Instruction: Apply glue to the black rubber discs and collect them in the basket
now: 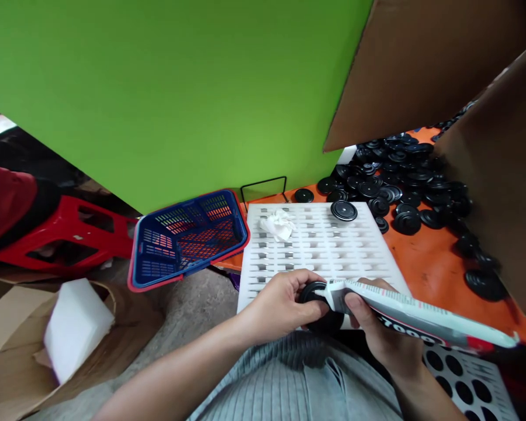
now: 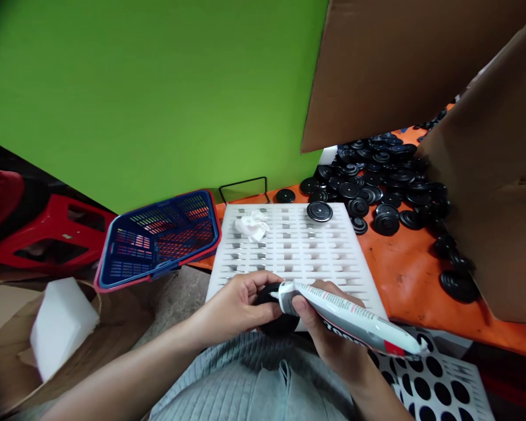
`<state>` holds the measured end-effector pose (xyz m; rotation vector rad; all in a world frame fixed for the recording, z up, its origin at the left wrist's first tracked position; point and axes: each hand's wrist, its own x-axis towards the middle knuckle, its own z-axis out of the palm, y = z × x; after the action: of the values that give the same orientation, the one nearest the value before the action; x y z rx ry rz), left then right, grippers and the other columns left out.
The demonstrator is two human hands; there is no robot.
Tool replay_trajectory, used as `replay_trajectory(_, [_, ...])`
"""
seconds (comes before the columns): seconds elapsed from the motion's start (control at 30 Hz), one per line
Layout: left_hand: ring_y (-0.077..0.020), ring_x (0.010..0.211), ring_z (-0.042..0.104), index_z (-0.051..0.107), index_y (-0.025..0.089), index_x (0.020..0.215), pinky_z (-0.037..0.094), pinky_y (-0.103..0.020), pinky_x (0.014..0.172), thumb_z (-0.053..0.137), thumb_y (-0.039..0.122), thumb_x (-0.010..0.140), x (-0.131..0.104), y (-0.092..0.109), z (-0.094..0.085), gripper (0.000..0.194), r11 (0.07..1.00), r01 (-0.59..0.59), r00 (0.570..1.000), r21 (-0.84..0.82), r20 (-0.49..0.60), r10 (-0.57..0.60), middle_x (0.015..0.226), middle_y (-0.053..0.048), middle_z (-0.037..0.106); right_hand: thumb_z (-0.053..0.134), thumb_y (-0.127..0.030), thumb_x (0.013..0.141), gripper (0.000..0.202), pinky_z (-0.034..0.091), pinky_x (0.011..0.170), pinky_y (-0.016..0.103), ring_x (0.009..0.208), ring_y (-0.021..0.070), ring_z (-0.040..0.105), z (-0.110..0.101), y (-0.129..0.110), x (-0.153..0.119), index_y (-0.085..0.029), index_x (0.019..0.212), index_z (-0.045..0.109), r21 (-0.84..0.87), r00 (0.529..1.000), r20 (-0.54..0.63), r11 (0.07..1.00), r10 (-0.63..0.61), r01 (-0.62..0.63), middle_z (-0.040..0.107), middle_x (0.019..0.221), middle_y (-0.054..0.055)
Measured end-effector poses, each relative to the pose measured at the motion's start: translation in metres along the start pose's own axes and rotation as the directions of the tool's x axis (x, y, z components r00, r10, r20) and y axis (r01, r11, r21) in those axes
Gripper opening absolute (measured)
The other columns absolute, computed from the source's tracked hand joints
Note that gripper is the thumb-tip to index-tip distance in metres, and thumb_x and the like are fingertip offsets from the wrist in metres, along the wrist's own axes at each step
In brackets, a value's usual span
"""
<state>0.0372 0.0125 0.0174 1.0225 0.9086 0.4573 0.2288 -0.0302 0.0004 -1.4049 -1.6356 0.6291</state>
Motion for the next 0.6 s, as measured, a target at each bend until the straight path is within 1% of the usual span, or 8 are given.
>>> replay_trajectory(0.2, [-0.0077,0.062,0.048,0.063,0.015,0.106,0.042,-0.019,0.056,0.067,0.022,0.08,-0.0016,0.0003,0.0004,0.028,0.999,-0.043,0.999,0.032,0.019,0.042,0.079,0.001,0.059,0.06,-0.036,0.092,0.017,0.047,0.057,0.022,0.056,0.0103,0.057,-0.0009,-0.0038,0.0005,-0.023,0.08,0.062,-0.037,0.999,0.04,0.999,-0.02,0.022,0.058,0.062,-0.005])
replay_trajectory(0.3, [-0.0069,0.06,0.047,0.065,0.016,0.107,0.042,-0.018,0.056,0.067,0.023,0.08,-0.0023,0.0024,0.0008,0.028,0.998,-0.058,0.998,0.035,0.027,0.057,0.079,0.001,0.059,0.06,-0.033,0.092,0.018,0.045,0.055,0.022,0.056,0.0097,0.057,-0.0021,-0.0051,0.002,-0.022,0.077,0.061,-0.102,0.996,0.035,0.991,-0.087,0.091,0.058,0.063,-0.004])
replay_trajectory(0.37, [-0.006,0.056,0.045,0.065,0.016,0.109,0.041,-0.017,0.05,0.067,0.025,0.081,-0.0026,0.0037,0.0009,0.03,0.999,-0.029,0.999,0.039,0.027,0.028,0.076,0.002,0.059,0.061,-0.028,0.09,0.019,0.042,0.052,0.022,0.051,0.0086,0.054,-0.0029,-0.006,0.0035,-0.022,0.073,0.058,-0.145,0.985,0.008,0.975,-0.17,0.169,0.056,0.06,-0.005])
replay_trajectory(0.43, [-0.0051,0.051,0.043,0.064,0.015,0.111,0.038,-0.016,0.046,0.067,0.027,0.081,-0.0029,0.0044,0.0007,0.032,0.999,0.018,1.0,0.039,0.019,-0.019,0.072,0.003,0.057,0.062,-0.023,0.089,0.019,0.039,0.049,0.022,0.048,0.0078,0.051,-0.0034,-0.0069,0.0053,-0.021,0.07,0.056,-0.149,0.97,-0.009,0.959,-0.244,0.24,0.053,0.057,-0.006])
replay_trajectory(0.5, [-0.0046,0.049,0.042,0.062,0.015,0.112,0.038,-0.015,0.044,0.067,0.028,0.081,-0.003,0.0043,0.0005,0.034,0.998,0.045,0.999,0.036,0.012,-0.046,0.07,0.004,0.055,0.062,-0.019,0.088,0.022,0.038,0.047,0.022,0.046,0.0074,0.049,-0.0036,-0.0079,0.0069,-0.021,0.068,0.053,-0.121,0.962,-0.008,0.955,-0.272,0.269,0.05,0.055,-0.006])
replay_trajectory(0.6, [-0.0042,0.048,0.044,0.061,0.015,0.113,0.037,-0.014,0.042,0.067,0.028,0.082,-0.0028,0.003,0.0003,0.034,0.998,0.054,0.998,0.04,0.011,-0.054,0.071,0.003,0.056,0.061,-0.017,0.087,0.025,0.037,0.045,0.023,0.045,0.0079,0.046,-0.0034,-0.0092,0.0079,-0.022,0.066,0.049,-0.104,0.965,-0.011,0.96,-0.263,0.261,0.046,0.054,-0.006])
